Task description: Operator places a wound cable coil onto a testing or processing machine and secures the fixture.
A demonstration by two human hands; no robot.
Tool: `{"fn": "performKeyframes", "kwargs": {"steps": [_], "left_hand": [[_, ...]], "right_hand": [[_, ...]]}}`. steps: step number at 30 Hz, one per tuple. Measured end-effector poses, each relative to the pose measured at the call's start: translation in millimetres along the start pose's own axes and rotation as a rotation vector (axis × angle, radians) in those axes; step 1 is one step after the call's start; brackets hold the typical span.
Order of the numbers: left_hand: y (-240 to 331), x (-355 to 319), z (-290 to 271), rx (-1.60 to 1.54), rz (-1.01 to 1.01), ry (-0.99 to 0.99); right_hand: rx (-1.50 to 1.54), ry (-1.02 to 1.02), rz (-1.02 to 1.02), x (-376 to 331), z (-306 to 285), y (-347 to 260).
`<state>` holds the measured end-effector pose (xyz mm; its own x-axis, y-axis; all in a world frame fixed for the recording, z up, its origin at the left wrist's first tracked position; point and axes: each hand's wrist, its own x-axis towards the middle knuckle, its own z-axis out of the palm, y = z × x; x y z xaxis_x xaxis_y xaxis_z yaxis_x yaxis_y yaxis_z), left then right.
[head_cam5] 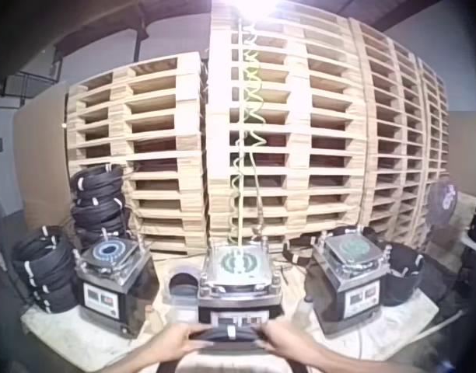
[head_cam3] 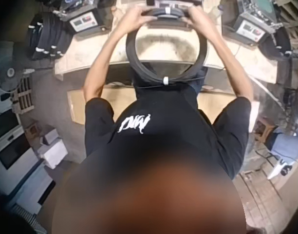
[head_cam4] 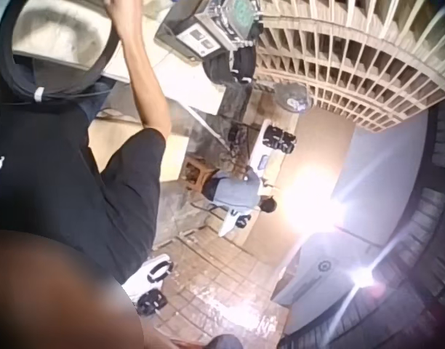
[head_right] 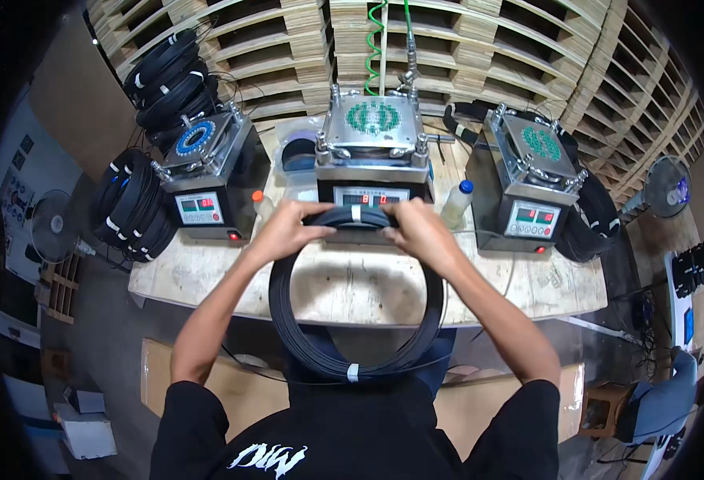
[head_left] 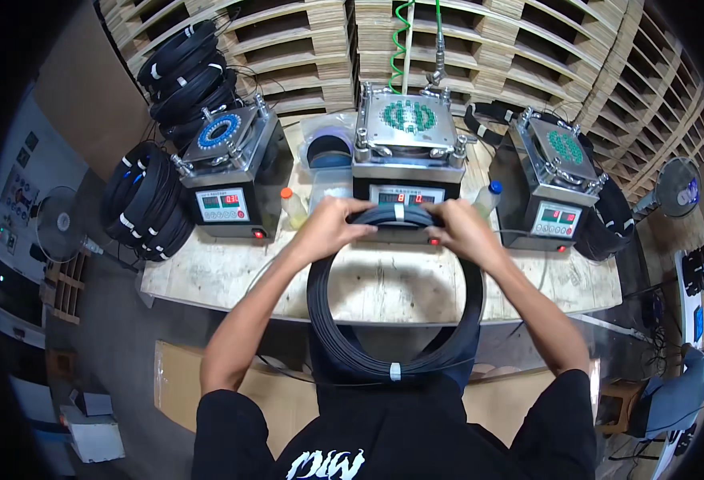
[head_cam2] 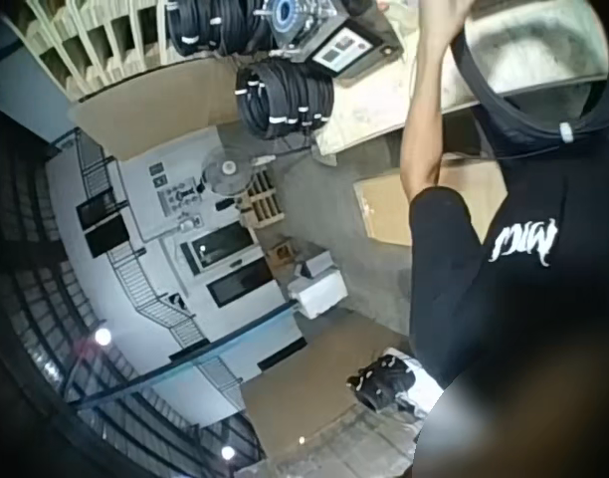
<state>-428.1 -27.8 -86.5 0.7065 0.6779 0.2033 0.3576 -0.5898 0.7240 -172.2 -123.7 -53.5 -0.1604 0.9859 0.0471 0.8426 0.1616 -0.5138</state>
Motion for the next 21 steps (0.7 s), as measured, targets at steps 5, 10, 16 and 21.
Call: {"fn": "performKeyframes", "kwargs": {"steps": [5, 10, 16, 21], "left_hand": [[-64, -29, 60, -0.018, -0.036, -0.037], [-95, -50, 87, 0.1, 0.009, 0.024], [-83, -66, 104, 0.181, -0.105, 0.149], [-90, -65, 107, 0.218, -0.154, 0.182]], "right_hand": [[0.169, -0.043, 0.075, -3, 101, 48], [0.156, 0.074, 0.156, -9, 166, 66], [0.024, 0.356, 0.003, -20, 190, 61], [0.128, 0.351, 0.042, -18, 193, 57]]}}
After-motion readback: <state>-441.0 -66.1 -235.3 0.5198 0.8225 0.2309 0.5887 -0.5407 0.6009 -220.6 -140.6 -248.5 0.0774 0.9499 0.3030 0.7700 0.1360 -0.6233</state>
